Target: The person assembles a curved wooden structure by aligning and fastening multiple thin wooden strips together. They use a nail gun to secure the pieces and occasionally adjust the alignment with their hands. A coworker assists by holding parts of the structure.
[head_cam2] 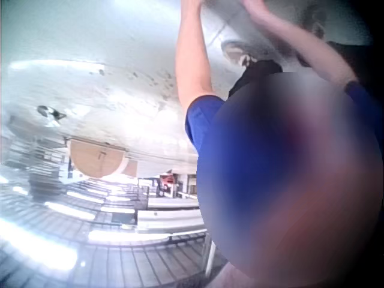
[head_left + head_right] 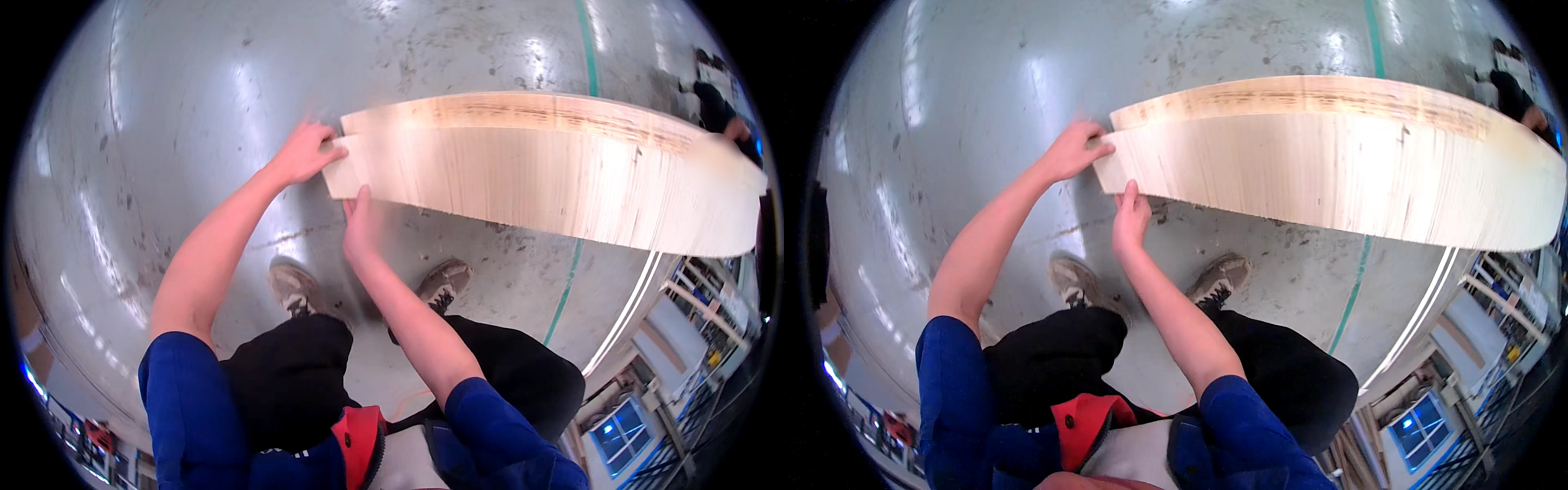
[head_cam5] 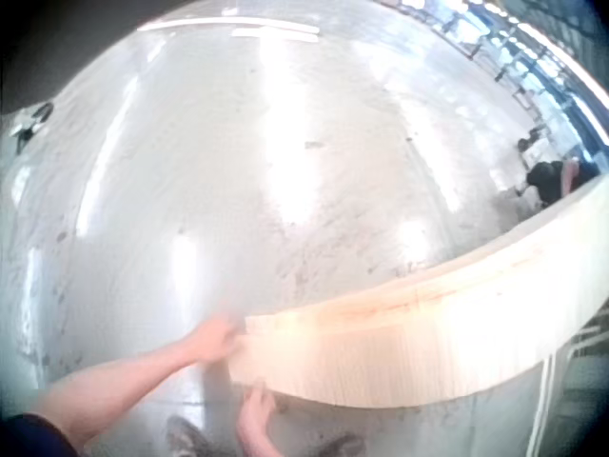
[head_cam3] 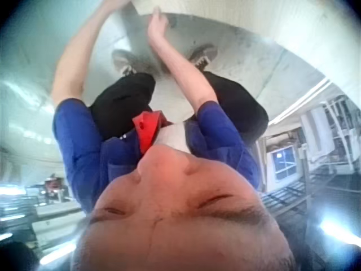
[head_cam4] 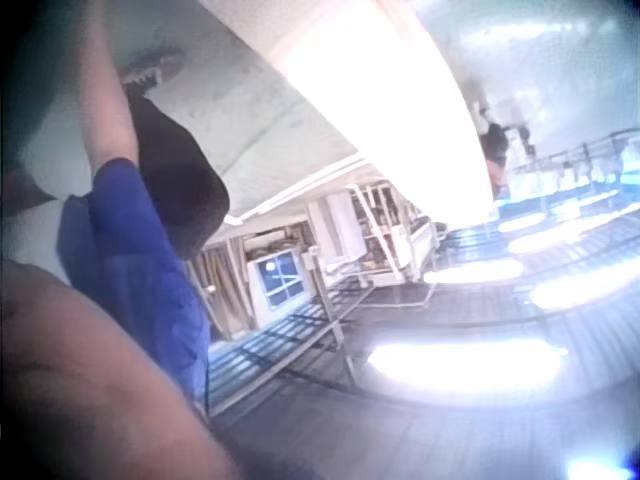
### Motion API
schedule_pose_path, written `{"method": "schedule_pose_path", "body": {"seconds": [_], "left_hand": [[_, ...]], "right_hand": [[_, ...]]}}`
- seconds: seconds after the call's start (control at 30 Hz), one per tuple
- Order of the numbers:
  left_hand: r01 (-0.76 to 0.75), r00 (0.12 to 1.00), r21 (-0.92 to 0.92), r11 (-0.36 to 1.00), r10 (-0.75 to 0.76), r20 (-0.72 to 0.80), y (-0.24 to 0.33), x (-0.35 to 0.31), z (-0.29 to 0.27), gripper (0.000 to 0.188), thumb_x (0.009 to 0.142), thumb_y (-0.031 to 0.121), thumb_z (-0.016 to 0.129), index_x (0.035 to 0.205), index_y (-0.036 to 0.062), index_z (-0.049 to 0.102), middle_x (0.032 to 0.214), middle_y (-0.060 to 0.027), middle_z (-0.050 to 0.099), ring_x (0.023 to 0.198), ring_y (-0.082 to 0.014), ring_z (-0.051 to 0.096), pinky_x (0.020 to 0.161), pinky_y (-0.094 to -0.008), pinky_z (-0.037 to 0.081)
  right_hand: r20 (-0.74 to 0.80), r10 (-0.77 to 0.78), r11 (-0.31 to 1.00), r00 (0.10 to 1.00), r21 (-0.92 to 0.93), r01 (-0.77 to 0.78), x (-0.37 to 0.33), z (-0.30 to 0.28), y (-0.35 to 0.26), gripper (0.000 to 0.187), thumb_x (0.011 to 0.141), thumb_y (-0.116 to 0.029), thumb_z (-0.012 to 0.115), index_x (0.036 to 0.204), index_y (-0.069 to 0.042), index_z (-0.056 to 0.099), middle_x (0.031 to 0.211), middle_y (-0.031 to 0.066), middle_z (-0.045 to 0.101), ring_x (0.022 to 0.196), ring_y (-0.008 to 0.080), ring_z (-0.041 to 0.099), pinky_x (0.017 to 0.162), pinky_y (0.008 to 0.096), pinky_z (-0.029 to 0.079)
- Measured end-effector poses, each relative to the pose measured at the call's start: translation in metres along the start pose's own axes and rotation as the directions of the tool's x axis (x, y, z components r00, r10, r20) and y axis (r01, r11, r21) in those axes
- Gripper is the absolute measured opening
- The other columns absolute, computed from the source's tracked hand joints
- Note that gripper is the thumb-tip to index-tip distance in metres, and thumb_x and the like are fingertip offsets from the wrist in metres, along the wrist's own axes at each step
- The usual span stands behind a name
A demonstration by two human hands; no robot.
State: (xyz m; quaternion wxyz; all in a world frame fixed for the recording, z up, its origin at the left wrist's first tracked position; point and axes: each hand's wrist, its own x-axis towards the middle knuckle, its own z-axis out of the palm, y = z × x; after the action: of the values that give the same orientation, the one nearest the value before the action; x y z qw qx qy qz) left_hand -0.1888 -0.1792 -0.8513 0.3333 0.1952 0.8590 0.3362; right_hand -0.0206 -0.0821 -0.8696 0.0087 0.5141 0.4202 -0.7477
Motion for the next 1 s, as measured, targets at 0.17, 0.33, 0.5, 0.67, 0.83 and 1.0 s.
{"method": "schedule_pose_path", "body": {"seconds": [0.17, 0.33, 0.5, 0.67, 0.83, 1.0], "left_hand": [[0.064, 0.959, -0.071, 0.995, -0.042, 0.281, 0.009, 0.021, -0.023, 0.038, 0.080, 0.037, 0.066, 0.076, -0.0001, 0.058, 0.067, -0.0070, 0.056, 0.064, -0.0156, 0.048, 0.061, -0.0322, 0.041], [0.173, 0.949, -0.119, 0.978, -0.133, 0.287, 0.021, 0.014, -0.026, 0.045, 0.079, 0.040, 0.064, 0.089, -0.0039, 0.066, 0.079, -0.0139, 0.066, 0.071, -0.0199, 0.059, 0.067, -0.0333, 0.046], [0.265, 0.921, -0.042, 0.963, -0.240, 0.306, 0.029, 0.008, -0.030, 0.048, 0.080, 0.041, 0.063, 0.098, -0.0040, 0.068, 0.084, -0.0156, 0.068, 0.076, -0.0207, 0.062, 0.071, -0.0334, 0.047], [0.293, 0.907, -0.036, 0.955, -0.266, 0.327, 0.029, 0.017, -0.017, 0.045, 0.083, 0.039, 0.062, 0.097, -0.0037, 0.067, 0.082, -0.0122, 0.067, 0.075, -0.0171, 0.061, 0.070, -0.0322, 0.047], [0.330, 0.896, -0.147, 0.933, -0.260, 0.360, 0.009, 0.014, -0.010, 0.046, 0.090, 0.040, 0.059, 0.108, -0.0025, 0.063, 0.095, -0.0064, 0.064, 0.087, -0.0112, 0.056, 0.078, -0.0277, 0.044], [0.402, 0.850, -0.132, 0.906, -0.316, 0.421, 0.022, 0.021, -0.002, 0.044, 0.092, 0.042, 0.057, 0.110, 0.0024, 0.060, 0.100, -0.0035, 0.061, 0.091, -0.0099, 0.055, 0.082, -0.0281, 0.044]], "right_hand": [[-0.029, -0.076, 0.995, 0.997, 0.056, 0.078, 0.009, 0.008, 0.006, 0.054, 0.099, -0.039, 0.042, 0.113, 0.013, 0.050, 0.109, 0.0180, 0.058, 0.099, 0.0231, 0.061, 0.086, 0.0342, 0.052], [-0.077, 0.000, 1.000, 0.997, -0.016, -0.001, -0.001, 0.022, -0.002, 0.056, 0.099, -0.041, 0.041, 0.105, 0.012, 0.055, 0.095, 0.0150, 0.062, 0.085, 0.0184, 0.062, 0.072, 0.0325, 0.053], [-0.111, 0.046, 0.997, 0.993, -0.060, -0.053, -0.001, 0.027, 0.000, 0.057, 0.096, -0.045, 0.048, 0.095, 0.011, 0.061, 0.083, 0.0127, 0.063, 0.074, 0.0163, 0.060, 0.063, 0.0311, 0.050], [-0.014, 0.068, 0.997, 0.998, -0.025, -0.068, 0.012, 0.017, -0.002, 0.051, 0.092, -0.039, 0.058, 0.109, 0.009, 0.058, 0.099, 0.0137, 0.065, 0.086, 0.0177, 0.062, 0.075, 0.0317, 0.050], [-0.023, 0.012, 0.999, 1.000, -0.036, -0.013, 0.001, 0.020, -0.014, 0.051, 0.090, -0.042, 0.058, 0.106, 0.006, 0.063, 0.096, 0.0165, 0.069, 0.087, 0.0221, 0.065, 0.078, 0.0352, 0.048], [-0.094, -0.086, 0.996, 0.992, -0.005, 0.086, 0.002, 0.016, -0.001, 0.051, 0.093, -0.042, 0.052, 0.094, 0.008, 0.063, 0.082, 0.0221, 0.066, 0.079, 0.0309, 0.064, 0.073, 0.0419, 0.047]]}}
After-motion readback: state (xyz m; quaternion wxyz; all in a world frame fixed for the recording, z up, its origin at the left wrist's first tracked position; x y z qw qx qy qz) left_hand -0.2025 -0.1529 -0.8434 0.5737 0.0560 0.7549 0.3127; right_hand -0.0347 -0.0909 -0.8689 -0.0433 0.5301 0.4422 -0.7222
